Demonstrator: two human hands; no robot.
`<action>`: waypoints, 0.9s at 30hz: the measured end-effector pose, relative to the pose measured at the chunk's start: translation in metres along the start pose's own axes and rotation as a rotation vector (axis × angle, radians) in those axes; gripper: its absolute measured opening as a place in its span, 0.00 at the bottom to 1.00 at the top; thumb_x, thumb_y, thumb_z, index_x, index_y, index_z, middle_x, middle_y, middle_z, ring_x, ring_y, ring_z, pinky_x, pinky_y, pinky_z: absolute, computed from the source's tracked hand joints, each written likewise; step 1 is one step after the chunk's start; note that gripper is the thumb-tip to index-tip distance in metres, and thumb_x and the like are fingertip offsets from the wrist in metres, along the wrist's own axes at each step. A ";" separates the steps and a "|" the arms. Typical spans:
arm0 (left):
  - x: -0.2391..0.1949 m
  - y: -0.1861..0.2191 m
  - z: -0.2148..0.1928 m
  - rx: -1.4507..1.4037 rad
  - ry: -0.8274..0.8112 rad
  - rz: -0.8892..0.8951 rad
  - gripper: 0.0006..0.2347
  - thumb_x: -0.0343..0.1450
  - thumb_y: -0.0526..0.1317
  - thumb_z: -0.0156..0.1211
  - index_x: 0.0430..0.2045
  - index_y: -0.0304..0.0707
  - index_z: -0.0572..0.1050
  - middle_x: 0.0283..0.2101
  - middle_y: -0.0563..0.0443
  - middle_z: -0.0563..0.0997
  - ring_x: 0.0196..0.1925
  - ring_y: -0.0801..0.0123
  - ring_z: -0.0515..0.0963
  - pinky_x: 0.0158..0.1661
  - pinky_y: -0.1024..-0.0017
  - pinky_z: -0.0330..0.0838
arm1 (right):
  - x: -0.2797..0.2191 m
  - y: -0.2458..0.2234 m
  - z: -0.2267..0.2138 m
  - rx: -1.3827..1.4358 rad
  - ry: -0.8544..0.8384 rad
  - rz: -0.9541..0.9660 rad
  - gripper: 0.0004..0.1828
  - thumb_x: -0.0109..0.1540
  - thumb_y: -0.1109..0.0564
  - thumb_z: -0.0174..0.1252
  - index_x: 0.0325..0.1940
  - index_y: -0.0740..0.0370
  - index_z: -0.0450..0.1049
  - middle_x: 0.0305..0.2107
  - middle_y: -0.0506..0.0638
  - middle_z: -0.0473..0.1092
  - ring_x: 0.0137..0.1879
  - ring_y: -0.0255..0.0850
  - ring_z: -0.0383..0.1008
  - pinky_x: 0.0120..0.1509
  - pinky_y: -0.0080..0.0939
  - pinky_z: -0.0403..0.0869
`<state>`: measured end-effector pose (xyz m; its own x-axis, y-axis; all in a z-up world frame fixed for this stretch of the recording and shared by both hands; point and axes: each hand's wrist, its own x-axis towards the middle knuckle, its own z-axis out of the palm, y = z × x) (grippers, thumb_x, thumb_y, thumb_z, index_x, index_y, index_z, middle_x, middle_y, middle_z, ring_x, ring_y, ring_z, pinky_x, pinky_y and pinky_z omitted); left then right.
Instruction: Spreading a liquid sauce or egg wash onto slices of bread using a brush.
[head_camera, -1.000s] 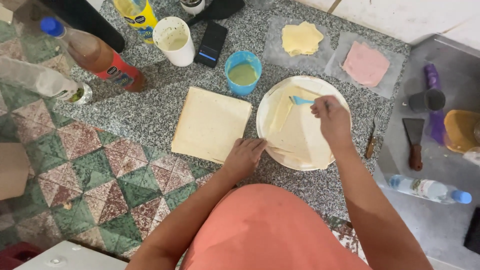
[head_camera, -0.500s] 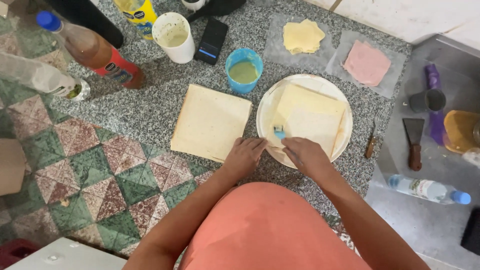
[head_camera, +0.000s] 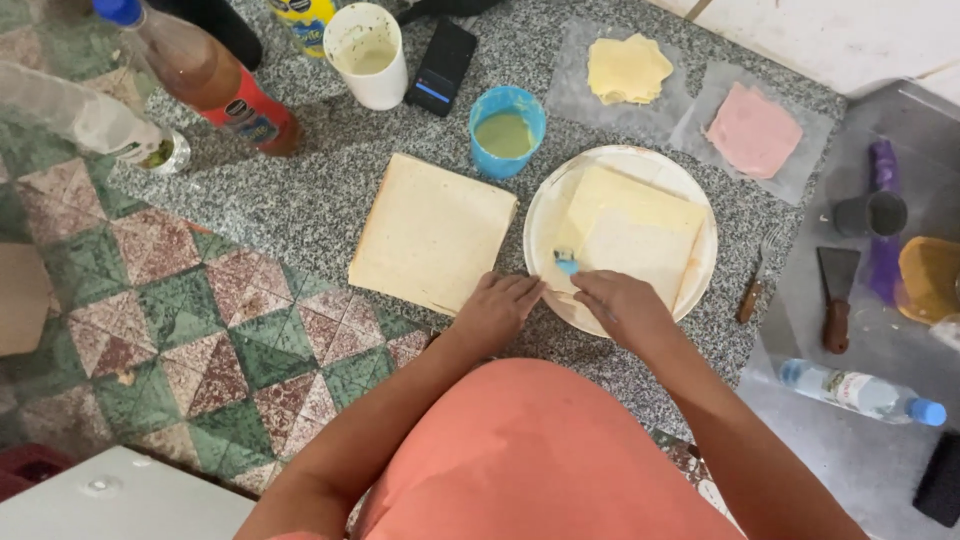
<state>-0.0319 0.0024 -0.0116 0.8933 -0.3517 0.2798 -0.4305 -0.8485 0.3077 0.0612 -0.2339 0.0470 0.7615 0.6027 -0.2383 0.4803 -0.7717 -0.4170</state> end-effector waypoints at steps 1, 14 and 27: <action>0.001 0.001 -0.001 -0.001 0.000 -0.007 0.21 0.67 0.39 0.59 0.57 0.44 0.75 0.56 0.49 0.79 0.58 0.62 0.78 0.54 0.59 0.66 | 0.005 0.002 -0.007 -0.001 -0.005 -0.004 0.16 0.67 0.42 0.55 0.60 0.32 0.77 0.54 0.39 0.77 0.61 0.44 0.75 0.62 0.51 0.75; 0.001 0.001 -0.010 0.006 0.050 -0.009 0.18 0.71 0.36 0.51 0.56 0.41 0.76 0.54 0.47 0.80 0.56 0.60 0.79 0.52 0.60 0.66 | 0.001 -0.035 -0.048 0.151 -0.168 0.176 0.14 0.66 0.43 0.58 0.55 0.36 0.80 0.50 0.41 0.79 0.58 0.44 0.78 0.63 0.49 0.75; 0.013 0.019 -0.046 -0.046 0.073 0.132 0.14 0.71 0.36 0.56 0.52 0.45 0.76 0.50 0.47 0.80 0.51 0.56 0.80 0.49 0.57 0.64 | 0.050 0.050 -0.047 0.178 0.313 0.229 0.15 0.68 0.39 0.64 0.54 0.43 0.81 0.47 0.46 0.78 0.55 0.46 0.77 0.59 0.50 0.77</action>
<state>-0.0341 -0.0005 0.0396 0.8176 -0.4280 0.3852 -0.5505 -0.7772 0.3048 0.1435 -0.2519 0.0555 0.9484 0.3080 -0.0757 0.2218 -0.8148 -0.5356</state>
